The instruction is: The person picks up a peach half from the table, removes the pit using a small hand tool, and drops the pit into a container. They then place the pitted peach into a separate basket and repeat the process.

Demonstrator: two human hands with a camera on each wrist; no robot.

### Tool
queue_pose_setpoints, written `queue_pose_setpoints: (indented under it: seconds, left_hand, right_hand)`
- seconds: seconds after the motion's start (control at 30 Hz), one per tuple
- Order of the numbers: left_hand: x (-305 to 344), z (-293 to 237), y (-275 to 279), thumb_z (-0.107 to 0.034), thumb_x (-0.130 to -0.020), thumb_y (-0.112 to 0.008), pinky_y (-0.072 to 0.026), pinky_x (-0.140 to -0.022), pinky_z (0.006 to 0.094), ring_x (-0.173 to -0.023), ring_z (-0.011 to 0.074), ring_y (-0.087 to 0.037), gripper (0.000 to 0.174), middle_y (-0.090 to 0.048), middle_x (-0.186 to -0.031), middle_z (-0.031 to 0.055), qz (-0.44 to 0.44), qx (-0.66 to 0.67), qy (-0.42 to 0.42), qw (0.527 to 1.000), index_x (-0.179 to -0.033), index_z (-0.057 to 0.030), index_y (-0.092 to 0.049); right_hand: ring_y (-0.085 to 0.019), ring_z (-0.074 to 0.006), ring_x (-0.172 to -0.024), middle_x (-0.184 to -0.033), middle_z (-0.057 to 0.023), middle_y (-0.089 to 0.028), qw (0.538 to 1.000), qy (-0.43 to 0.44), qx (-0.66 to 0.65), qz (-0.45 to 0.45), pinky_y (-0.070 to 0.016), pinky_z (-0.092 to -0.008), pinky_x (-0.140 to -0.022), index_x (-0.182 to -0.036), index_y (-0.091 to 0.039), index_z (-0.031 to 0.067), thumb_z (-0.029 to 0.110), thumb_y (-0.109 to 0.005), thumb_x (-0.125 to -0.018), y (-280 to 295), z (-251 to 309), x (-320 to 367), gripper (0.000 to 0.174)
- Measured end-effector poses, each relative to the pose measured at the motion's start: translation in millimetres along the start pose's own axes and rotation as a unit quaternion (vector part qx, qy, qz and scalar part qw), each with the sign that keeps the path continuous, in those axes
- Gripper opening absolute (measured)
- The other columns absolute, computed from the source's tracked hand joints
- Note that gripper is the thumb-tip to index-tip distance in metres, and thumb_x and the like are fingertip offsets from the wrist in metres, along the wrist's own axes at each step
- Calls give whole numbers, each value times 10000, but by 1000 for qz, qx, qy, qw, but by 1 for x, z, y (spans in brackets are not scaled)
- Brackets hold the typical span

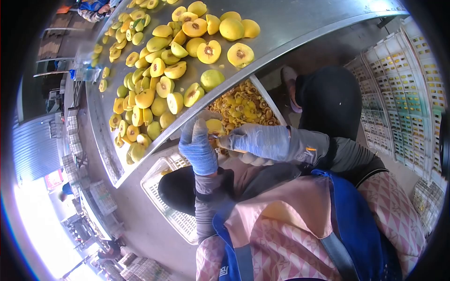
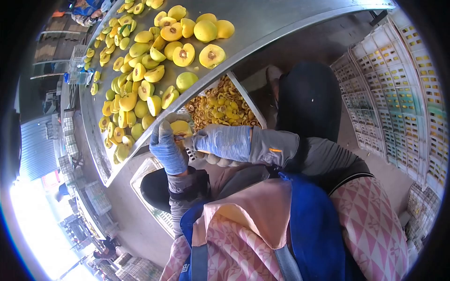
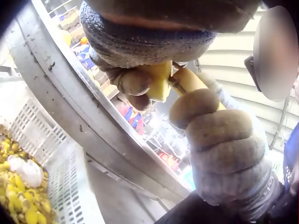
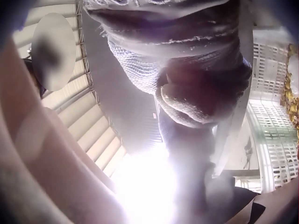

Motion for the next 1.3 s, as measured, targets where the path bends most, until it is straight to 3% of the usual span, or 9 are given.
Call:
queue_pose_setpoints:
  seconds: [0.2,0.23,0.27,0.3,0.8,1.0,1.13,1.2,1.3]
  left_hand:
    - [0,-2,0,-207,-973,-605,-483,-693,228,-782,101,-593,251,-705,-910,63,23,-38,-20,999,-1037,18,-696]
    - [1,1,3,-164,-962,-620,-481,-701,228,-786,97,-590,213,-704,-906,59,-10,-28,-3,1000,-1040,20,-697]
    - [2,6,7,-121,-950,-636,-479,-708,227,-790,93,-586,180,-704,-902,56,-42,-19,16,999,-1043,21,-698]
    - [3,13,9,-55,-924,-658,-485,-721,235,-789,90,-584,156,-705,-903,48,-60,0,12,998,-1054,22,-701]
    - [6,6,-11,-323,-973,-608,-527,-752,289,-807,169,-644,359,-698,-906,109,43,108,45,992,-1007,26,-682]
    - [9,20,15,-507,-1011,-457,-536,-757,326,-827,215,-648,543,-691,-935,119,-57,270,130,952,-1059,0,-647]
    - [15,-4,97,-491,-1003,-494,-570,-738,352,-878,220,-658,532,-676,-983,132,-93,-57,-8,994,-1109,12,-631]
    - [26,-26,150,-240,-989,-526,-518,-772,310,-846,176,-626,284,-675,-930,113,-103,-196,-56,974,-1067,-4,-665]
    - [36,-24,243,-185,-942,-548,-516,-788,320,-868,202,-637,253,-680,-952,109,-135,-246,72,957,-1033,4,-689]
  right_hand:
    - [-531,-151,-418,-567,-41,-539,980,-149,-104,75,-403,-292,-347,-921,-591,84,486,-575,-968,-10,-13,8,405]
    - [-585,-230,-477,-606,-106,-581,971,69,208,-90,-451,-348,-411,-935,-588,65,468,-565,-974,18,14,-2,406]
    - [-639,-308,-537,-644,-171,-622,796,277,482,-240,-500,-405,-476,-950,-584,46,450,-554,-981,14,48,16,407]
    - [-668,-402,-696,-749,-245,-652,765,234,539,-263,-525,-468,-619,-989,-588,10,418,-536,-988,6,56,25,411]
    - [-654,-418,-895,-887,-235,-673,869,147,444,-165,-509,-460,-771,-1053,-667,45,455,-558,-973,6,50,20,432]
    - [-644,-425,-880,-903,-230,-671,817,179,512,-195,-504,-461,-773,-1076,-651,40,446,-556,-979,2,59,32,429]
    - [-661,-404,-699,-733,-204,-661,750,277,561,-217,-517,-476,-621,-1027,-619,31,419,-575,-957,0,60,34,397]
    - [-666,-397,-695,-727,-206,-662,739,260,582,-220,-519,-477,-620,-1035,-605,25,405,-585,-950,4,57,37,390]
    - [-674,-385,-690,-719,-207,-664,727,212,616,-218,-521,-477,-615,-1038,-582,24,393,-593,-944,2,57,40,382]
Point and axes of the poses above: each hand's wrist, its own x-axis away from the middle knuckle, its own y-axis out of the back of the hand, z = x × y, the point moved 9 cm from there along -x, towards the middle knuckle
